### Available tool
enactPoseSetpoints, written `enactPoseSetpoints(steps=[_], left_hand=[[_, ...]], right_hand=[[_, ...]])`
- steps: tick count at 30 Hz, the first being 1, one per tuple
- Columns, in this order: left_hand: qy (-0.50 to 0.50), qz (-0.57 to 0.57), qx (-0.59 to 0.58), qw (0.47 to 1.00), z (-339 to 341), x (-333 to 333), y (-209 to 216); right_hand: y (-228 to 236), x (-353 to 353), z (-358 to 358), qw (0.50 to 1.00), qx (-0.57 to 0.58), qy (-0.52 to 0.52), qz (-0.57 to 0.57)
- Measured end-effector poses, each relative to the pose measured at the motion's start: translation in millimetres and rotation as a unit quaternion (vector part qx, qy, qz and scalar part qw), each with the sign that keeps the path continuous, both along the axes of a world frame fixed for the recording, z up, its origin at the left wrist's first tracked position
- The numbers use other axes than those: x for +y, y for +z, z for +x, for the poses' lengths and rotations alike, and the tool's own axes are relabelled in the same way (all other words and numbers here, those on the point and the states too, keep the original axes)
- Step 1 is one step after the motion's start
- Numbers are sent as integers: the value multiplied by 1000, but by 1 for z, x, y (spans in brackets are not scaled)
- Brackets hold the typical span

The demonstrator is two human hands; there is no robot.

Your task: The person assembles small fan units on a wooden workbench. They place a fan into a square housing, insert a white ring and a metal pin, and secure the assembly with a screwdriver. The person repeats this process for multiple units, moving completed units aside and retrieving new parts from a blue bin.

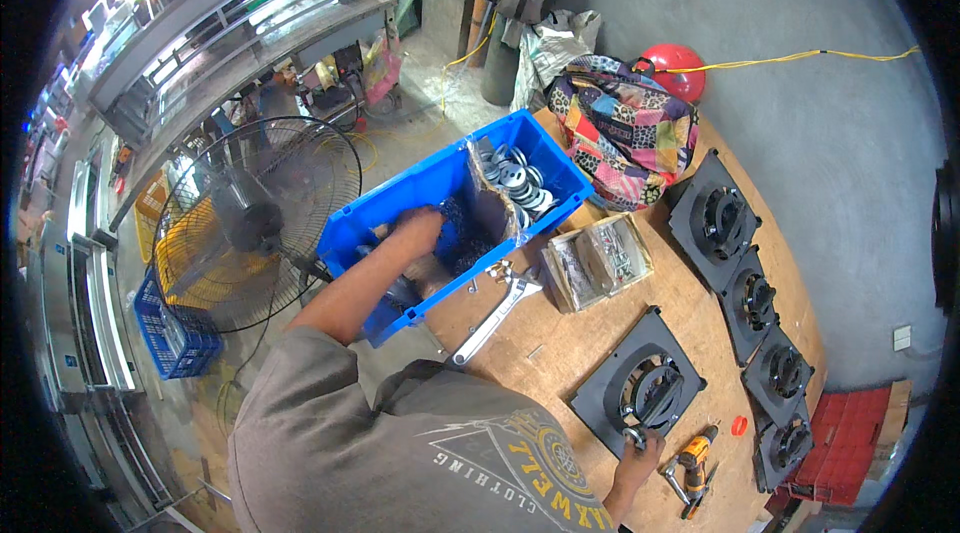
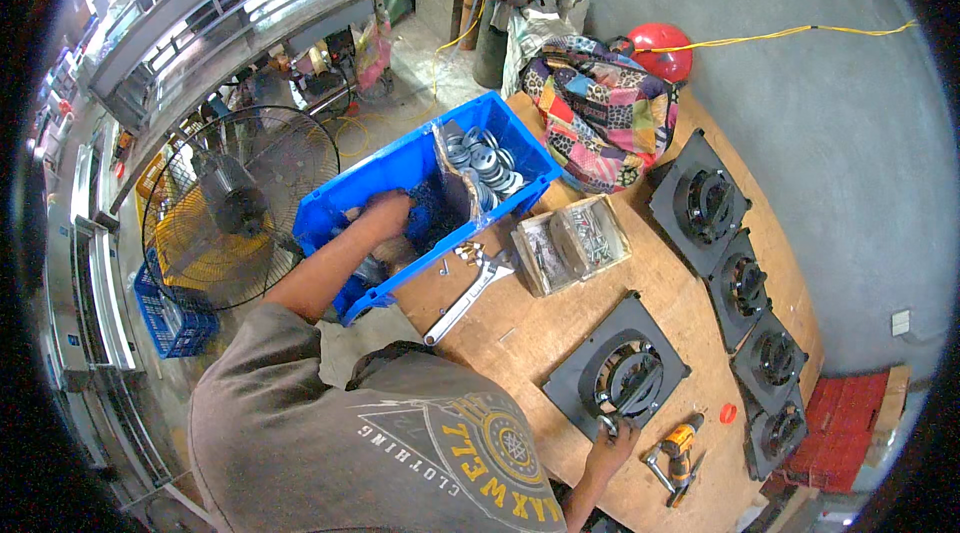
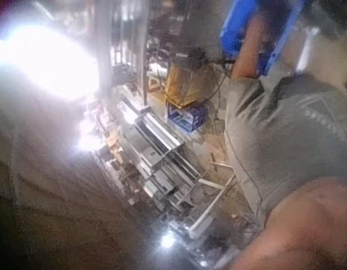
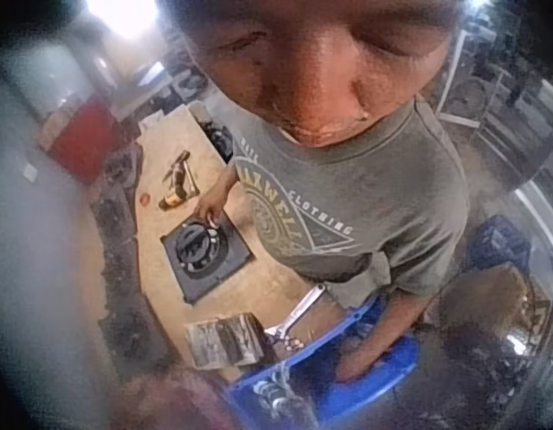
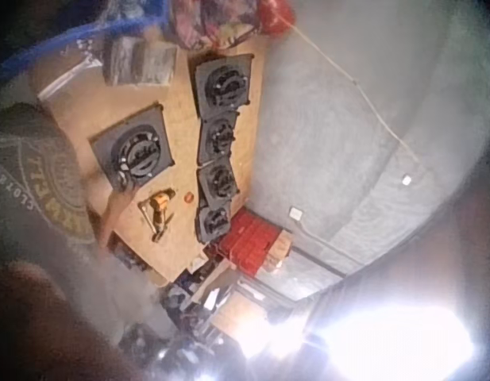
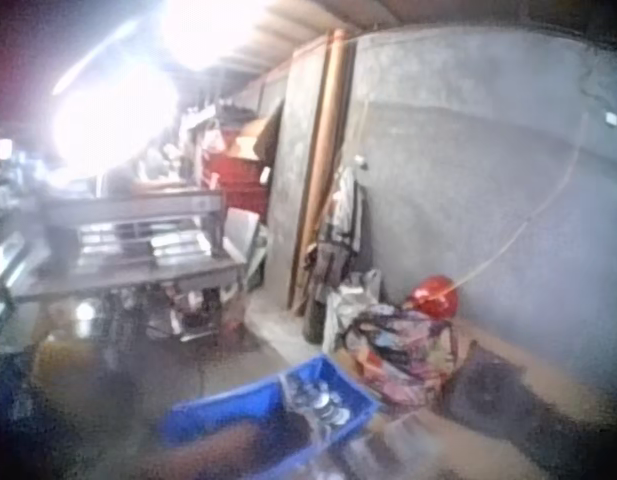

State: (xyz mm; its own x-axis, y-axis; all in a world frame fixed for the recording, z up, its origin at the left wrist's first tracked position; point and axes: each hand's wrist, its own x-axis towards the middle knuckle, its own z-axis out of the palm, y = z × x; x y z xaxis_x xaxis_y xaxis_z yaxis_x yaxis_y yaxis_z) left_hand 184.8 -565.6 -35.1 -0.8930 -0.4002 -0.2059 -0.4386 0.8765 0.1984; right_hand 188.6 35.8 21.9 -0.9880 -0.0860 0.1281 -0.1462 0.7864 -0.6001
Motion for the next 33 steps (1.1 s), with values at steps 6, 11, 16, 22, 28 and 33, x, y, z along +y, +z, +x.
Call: enactPoseSetpoints(steps=[6, 11, 16, 22, 28, 33], left_hand=[[-8, -25, -27, 999, 0, 1, 6], [-28, 37, 24, 999, 5, 12, 5], [0, 105, 21, 994, -2, 26, -20], [32, 116, 42, 992, -9, 23, -44], [18, 154, 50, 987, -11, 17, -42], [36, 173, 55, 983, -14, 20, -43]], right_hand=[[-16, 0, 5, 999, -22, -43, -16], [-28, 17, 4, 994, -46, -24, -92], [-38, 35, -2, 995, -62, 4, -84], [-32, 32, -4, 994, -75, -2, -80], [-24, 27, -6, 997, -53, 7, -57], [-18, 26, -5, 999, -31, 5, -14]])
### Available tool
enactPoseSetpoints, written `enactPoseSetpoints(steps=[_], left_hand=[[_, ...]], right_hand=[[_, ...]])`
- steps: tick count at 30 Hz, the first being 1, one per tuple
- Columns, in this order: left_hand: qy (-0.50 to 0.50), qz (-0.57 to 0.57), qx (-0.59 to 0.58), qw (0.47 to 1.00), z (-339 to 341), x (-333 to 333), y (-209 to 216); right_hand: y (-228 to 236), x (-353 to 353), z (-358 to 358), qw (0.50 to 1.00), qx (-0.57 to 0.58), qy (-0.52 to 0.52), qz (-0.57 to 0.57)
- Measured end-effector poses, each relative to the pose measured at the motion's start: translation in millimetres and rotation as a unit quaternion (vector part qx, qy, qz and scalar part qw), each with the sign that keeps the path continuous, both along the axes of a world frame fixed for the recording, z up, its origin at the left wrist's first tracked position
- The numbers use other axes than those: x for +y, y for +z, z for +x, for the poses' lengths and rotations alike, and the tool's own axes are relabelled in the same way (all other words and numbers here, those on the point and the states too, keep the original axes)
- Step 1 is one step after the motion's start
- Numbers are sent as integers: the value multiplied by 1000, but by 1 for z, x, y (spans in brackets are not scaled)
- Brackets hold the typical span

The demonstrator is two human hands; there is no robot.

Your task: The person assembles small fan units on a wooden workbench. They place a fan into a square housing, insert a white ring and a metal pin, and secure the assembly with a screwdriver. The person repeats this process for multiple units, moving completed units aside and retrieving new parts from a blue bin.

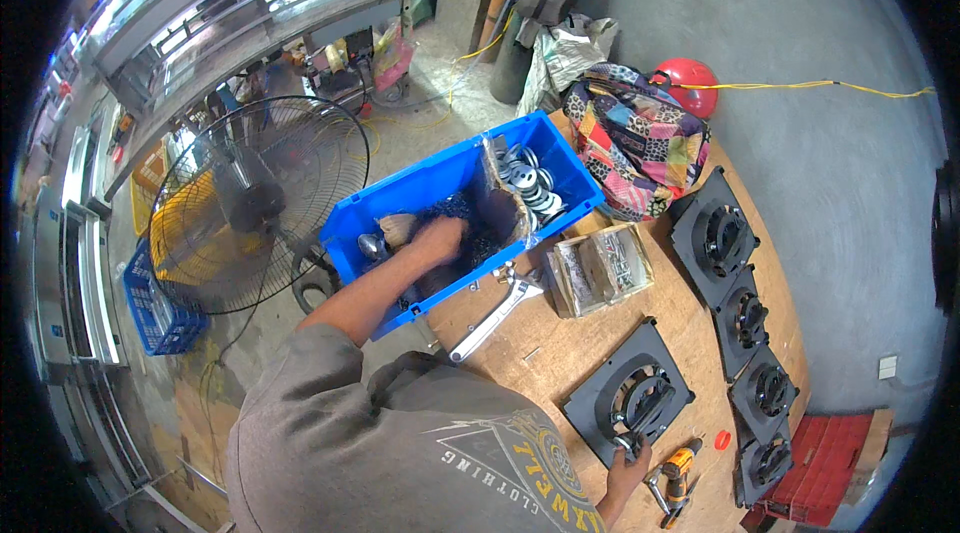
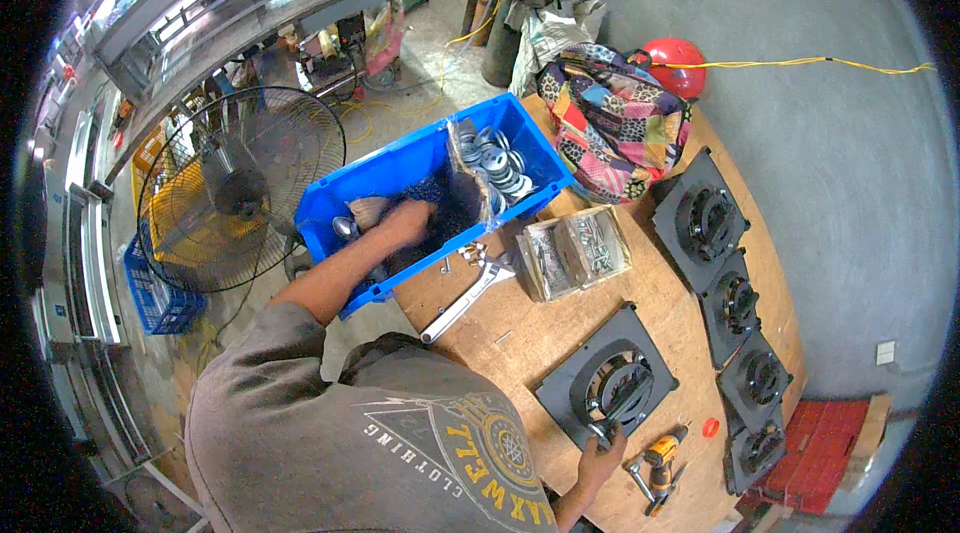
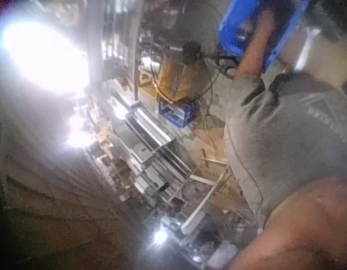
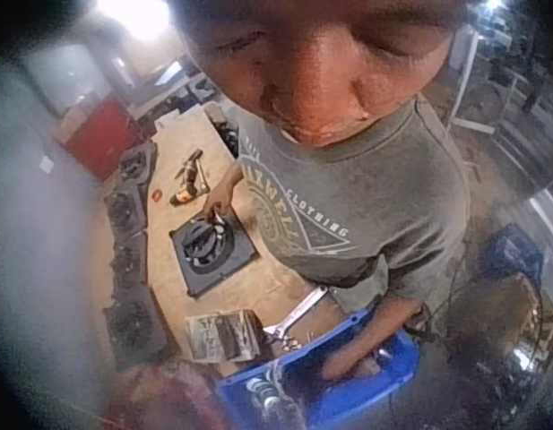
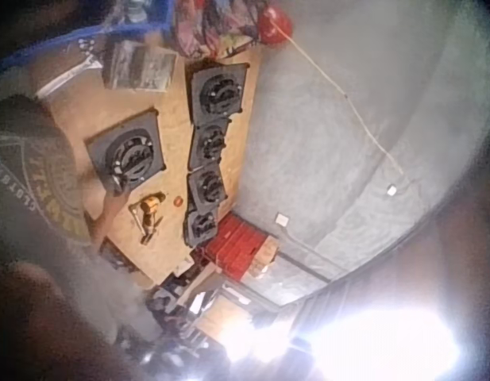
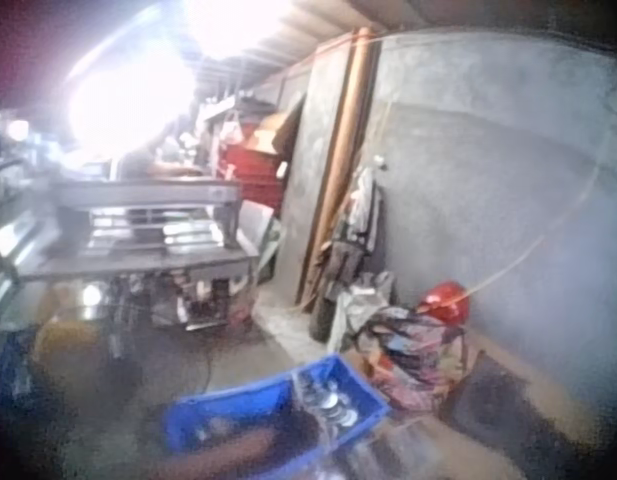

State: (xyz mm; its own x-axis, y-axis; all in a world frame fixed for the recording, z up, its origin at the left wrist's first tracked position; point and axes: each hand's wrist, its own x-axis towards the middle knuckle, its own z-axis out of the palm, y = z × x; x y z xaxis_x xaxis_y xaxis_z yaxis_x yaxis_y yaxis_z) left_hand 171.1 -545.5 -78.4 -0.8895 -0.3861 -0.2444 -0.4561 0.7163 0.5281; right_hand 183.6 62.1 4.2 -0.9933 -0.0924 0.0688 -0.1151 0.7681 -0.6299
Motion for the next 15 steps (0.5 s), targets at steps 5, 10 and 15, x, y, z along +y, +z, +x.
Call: enactPoseSetpoints(steps=[5, 10, 15], left_hand=[[26, 71, 56, 996, 5, 2, 20], [95, 196, 155, 964, 22, -8, 83], [126, 368, 242, 889, 32, 8, 142]], right_hand=[[13, -4, 4, 1000, -1, -23, 17], [39, -2, -1, 996, 13, -84, -12], [57, -30, -21, 997, 67, -37, -17]])
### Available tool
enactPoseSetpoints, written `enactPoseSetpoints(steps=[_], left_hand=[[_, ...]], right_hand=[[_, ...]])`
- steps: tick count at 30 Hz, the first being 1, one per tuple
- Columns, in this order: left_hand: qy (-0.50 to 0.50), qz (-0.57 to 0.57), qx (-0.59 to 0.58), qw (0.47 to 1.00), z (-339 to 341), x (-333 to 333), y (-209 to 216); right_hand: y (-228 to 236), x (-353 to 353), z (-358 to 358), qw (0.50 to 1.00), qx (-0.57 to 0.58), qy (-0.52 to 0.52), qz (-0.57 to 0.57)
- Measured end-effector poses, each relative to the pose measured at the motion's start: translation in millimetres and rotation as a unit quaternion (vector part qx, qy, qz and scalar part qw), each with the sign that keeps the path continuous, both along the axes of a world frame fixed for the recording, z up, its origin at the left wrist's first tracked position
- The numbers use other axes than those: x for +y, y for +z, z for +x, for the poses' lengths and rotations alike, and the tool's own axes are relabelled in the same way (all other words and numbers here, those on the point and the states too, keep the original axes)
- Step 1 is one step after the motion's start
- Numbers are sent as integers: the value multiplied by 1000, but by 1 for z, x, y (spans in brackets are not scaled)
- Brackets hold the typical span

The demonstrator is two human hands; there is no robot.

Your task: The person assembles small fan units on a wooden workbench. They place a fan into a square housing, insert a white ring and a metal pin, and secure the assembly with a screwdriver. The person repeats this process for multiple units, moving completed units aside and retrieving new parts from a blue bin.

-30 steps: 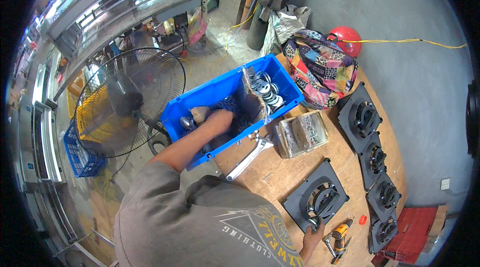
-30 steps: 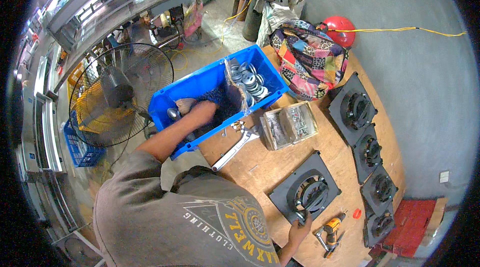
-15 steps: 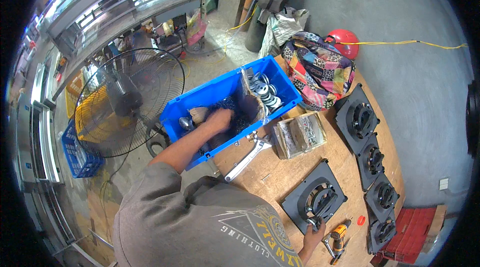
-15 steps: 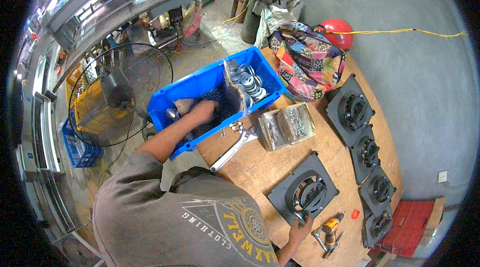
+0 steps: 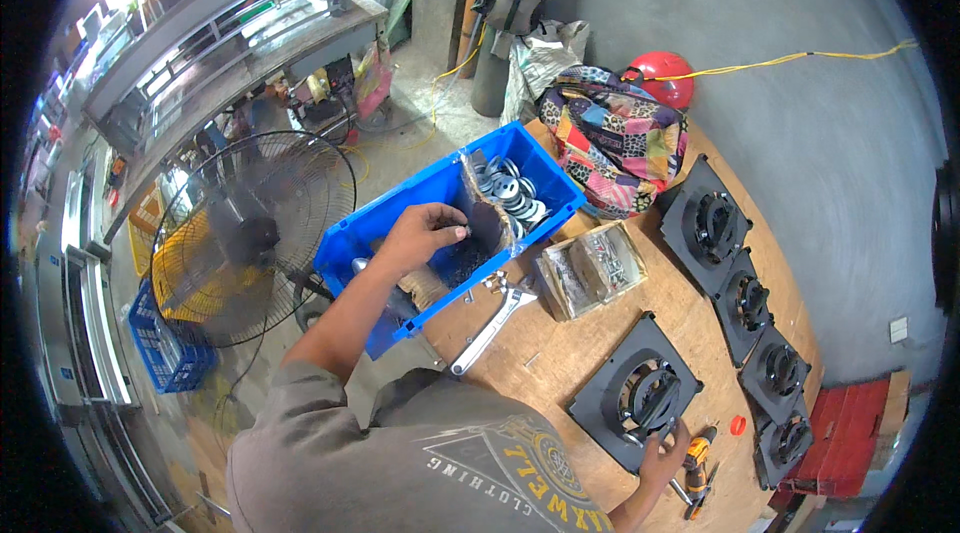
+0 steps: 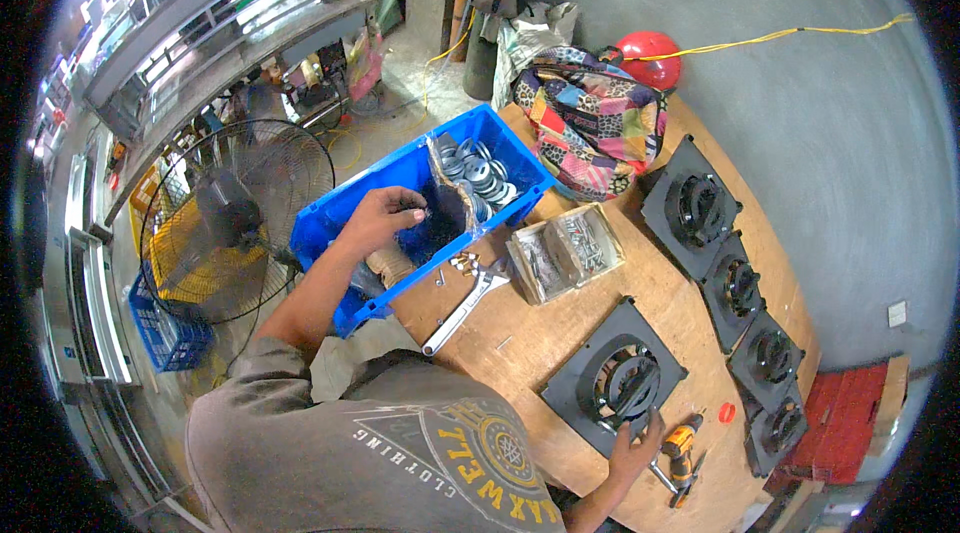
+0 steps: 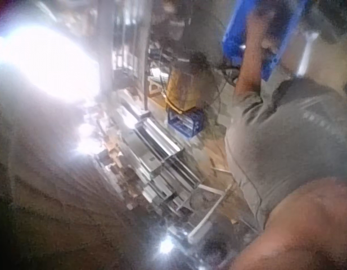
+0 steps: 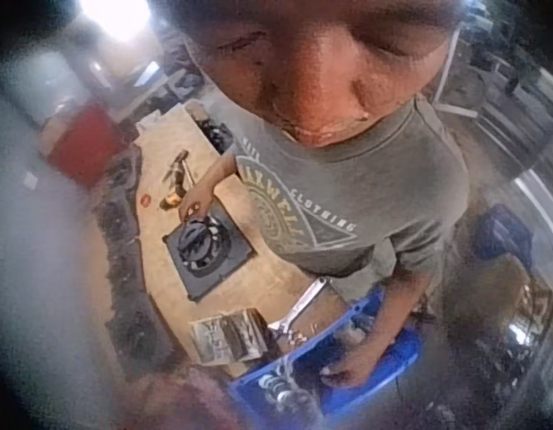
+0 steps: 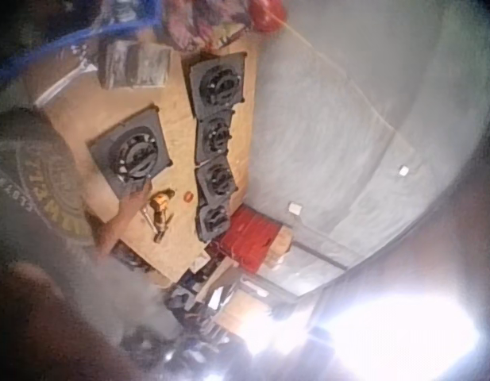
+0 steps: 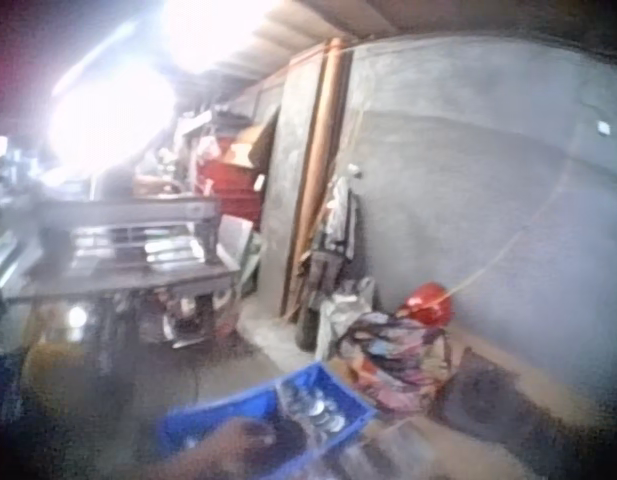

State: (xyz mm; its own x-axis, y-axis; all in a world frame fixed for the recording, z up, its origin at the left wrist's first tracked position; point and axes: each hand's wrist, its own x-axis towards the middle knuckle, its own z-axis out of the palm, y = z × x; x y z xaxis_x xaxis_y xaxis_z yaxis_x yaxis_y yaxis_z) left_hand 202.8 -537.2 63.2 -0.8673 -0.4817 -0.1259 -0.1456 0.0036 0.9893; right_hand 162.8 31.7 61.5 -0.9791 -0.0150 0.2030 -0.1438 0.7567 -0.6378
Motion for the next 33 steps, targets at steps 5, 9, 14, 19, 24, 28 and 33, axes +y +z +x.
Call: enactPoseSetpoints(steps=[5, 9, 14, 19, 24, 28, 33], left_hand=[[-37, 96, 36, 994, -3, 36, 36], [-113, 188, 119, 968, -4, 90, 51], [-181, 253, 150, 938, -2, 146, 55], [-204, 275, 161, 926, 1, 150, 59], [-210, 204, 123, 948, 3, 148, 64], [-206, 205, 155, 944, 3, 154, 66], [-208, 230, 179, 934, -2, 152, 61]], right_hand=[[26, -93, -21, 994, 33, 95, -50], [59, -181, -19, 963, 19, 248, -102], [92, -244, -10, 922, -35, 313, -227], [105, -247, -12, 913, -12, 346, -215], [101, -241, -13, 916, -20, 338, -217], [91, -239, -13, 905, -49, 334, -261], [81, -237, -8, 856, -158, 274, -409]])
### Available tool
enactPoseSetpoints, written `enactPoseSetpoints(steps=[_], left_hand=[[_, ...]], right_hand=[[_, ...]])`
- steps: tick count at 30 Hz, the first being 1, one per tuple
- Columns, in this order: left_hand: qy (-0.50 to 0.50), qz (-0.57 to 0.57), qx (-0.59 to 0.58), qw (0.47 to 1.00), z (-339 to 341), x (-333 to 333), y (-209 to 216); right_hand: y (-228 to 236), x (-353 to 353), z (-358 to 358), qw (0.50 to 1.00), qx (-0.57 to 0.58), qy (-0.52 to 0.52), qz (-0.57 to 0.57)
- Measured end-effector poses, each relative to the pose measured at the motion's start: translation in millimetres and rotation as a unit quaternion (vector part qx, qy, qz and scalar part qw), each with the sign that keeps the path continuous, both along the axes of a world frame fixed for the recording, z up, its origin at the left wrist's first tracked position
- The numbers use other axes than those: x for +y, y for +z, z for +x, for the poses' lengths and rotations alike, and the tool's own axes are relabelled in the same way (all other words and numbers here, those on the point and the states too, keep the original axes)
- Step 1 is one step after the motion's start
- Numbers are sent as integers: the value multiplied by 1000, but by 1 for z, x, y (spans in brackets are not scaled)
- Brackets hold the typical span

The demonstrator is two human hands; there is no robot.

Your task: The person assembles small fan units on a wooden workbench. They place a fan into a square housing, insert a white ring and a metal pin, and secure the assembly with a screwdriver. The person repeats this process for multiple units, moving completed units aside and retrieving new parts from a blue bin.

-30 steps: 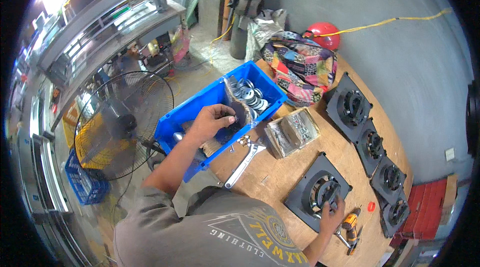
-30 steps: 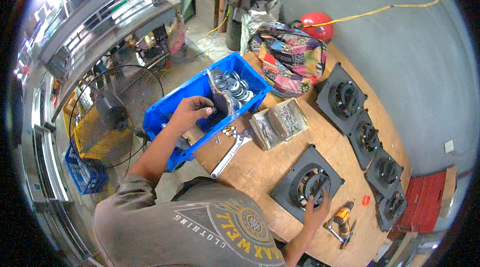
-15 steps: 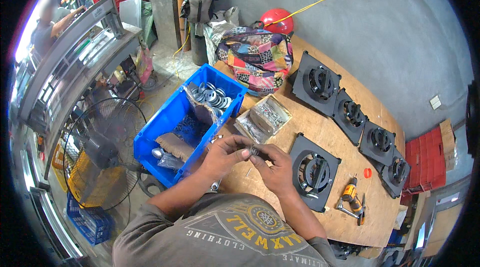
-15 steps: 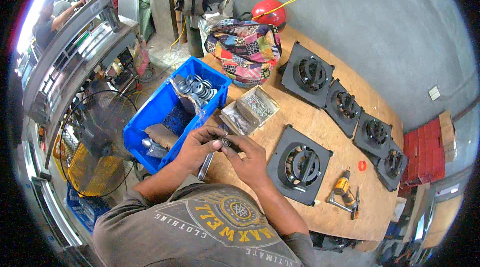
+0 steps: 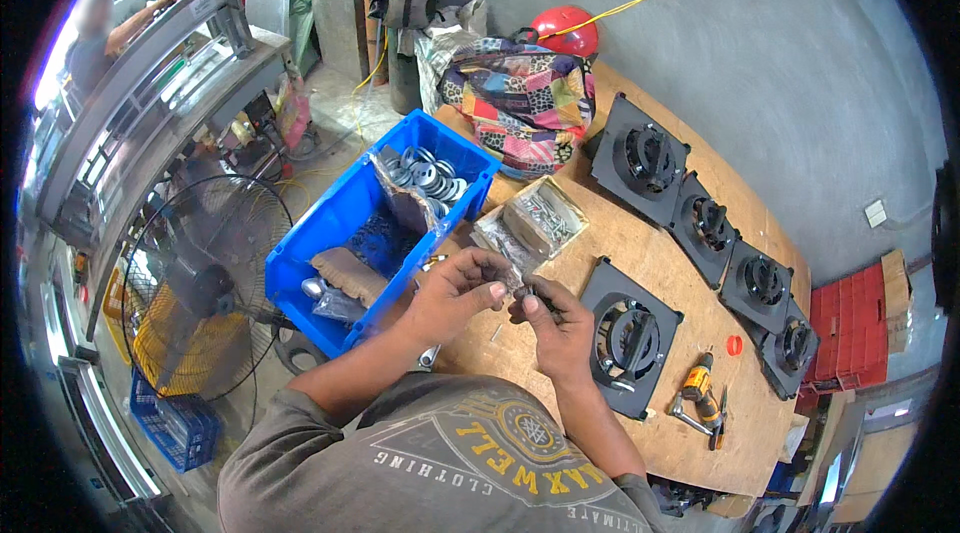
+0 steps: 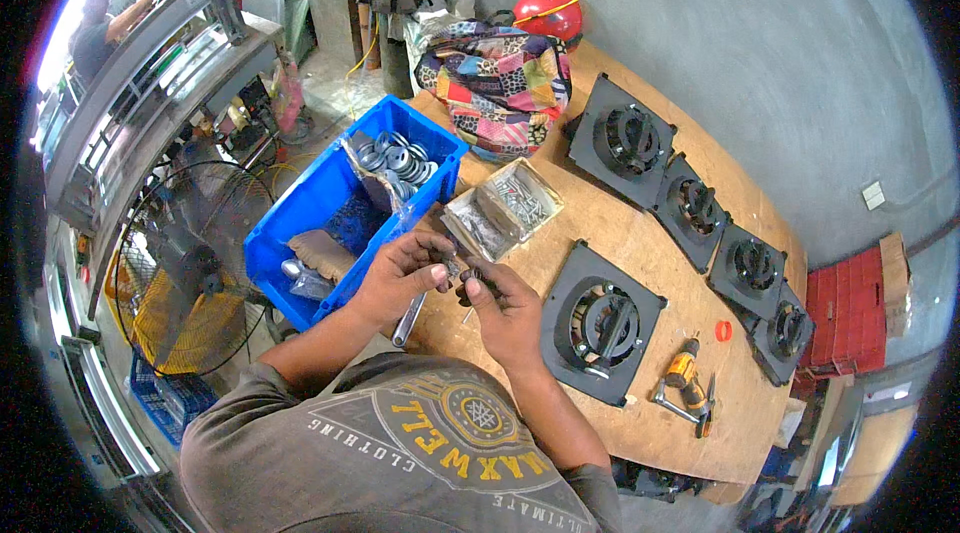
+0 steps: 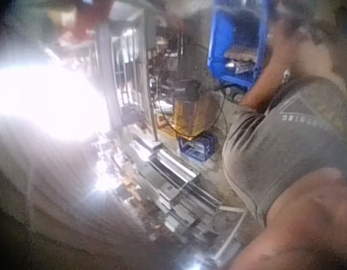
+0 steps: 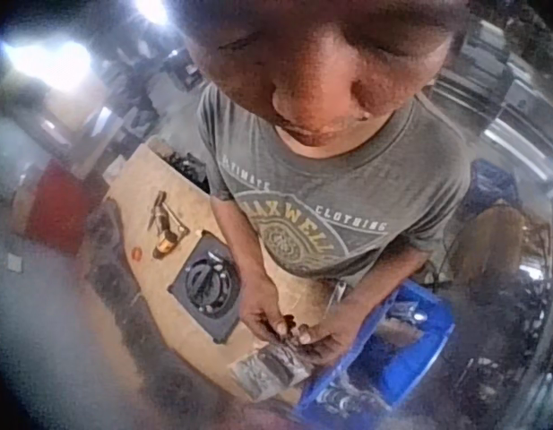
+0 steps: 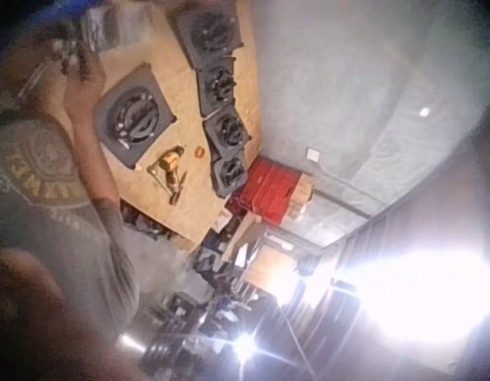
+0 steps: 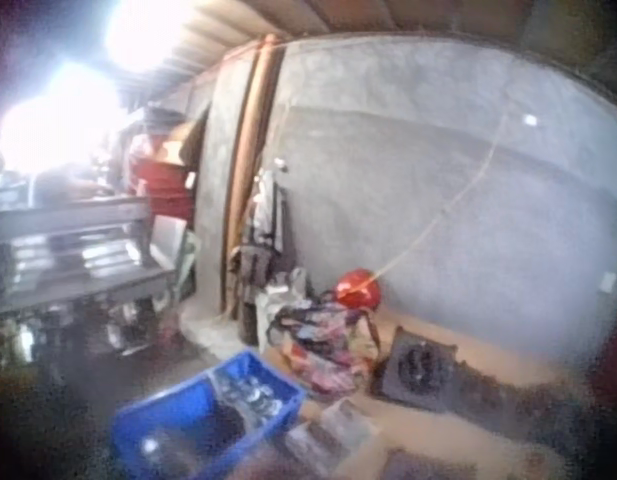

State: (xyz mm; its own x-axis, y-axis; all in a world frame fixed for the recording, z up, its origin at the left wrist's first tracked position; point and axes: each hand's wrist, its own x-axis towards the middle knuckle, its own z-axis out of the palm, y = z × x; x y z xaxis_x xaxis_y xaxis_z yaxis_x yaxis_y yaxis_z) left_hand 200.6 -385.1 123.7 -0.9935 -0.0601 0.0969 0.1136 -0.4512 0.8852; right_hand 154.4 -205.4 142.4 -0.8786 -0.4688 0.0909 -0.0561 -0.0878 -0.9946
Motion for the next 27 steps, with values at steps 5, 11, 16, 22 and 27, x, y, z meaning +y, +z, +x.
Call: enactPoseSetpoints(steps=[5, 11, 16, 22, 27], left_hand=[[-10, 17, 4, 1000, -5, 4, -8], [68, -51, -23, 996, -7, -52, 2], [6, -137, -67, 988, 9, -46, -3], [22, -105, -53, 993, 8, -18, -5], [-9, -73, -57, 996, 2, -18, 2]], right_hand=[[-5, 1, -1, 1000, -21, 12, 0], [-16, 8, -1, 999, -43, 4, -20], [-25, -3, -8, 982, -180, 30, -38], [-23, -21, -2, 997, 15, 38, 71], [-17, -16, -3, 996, 8, 7, 84]])
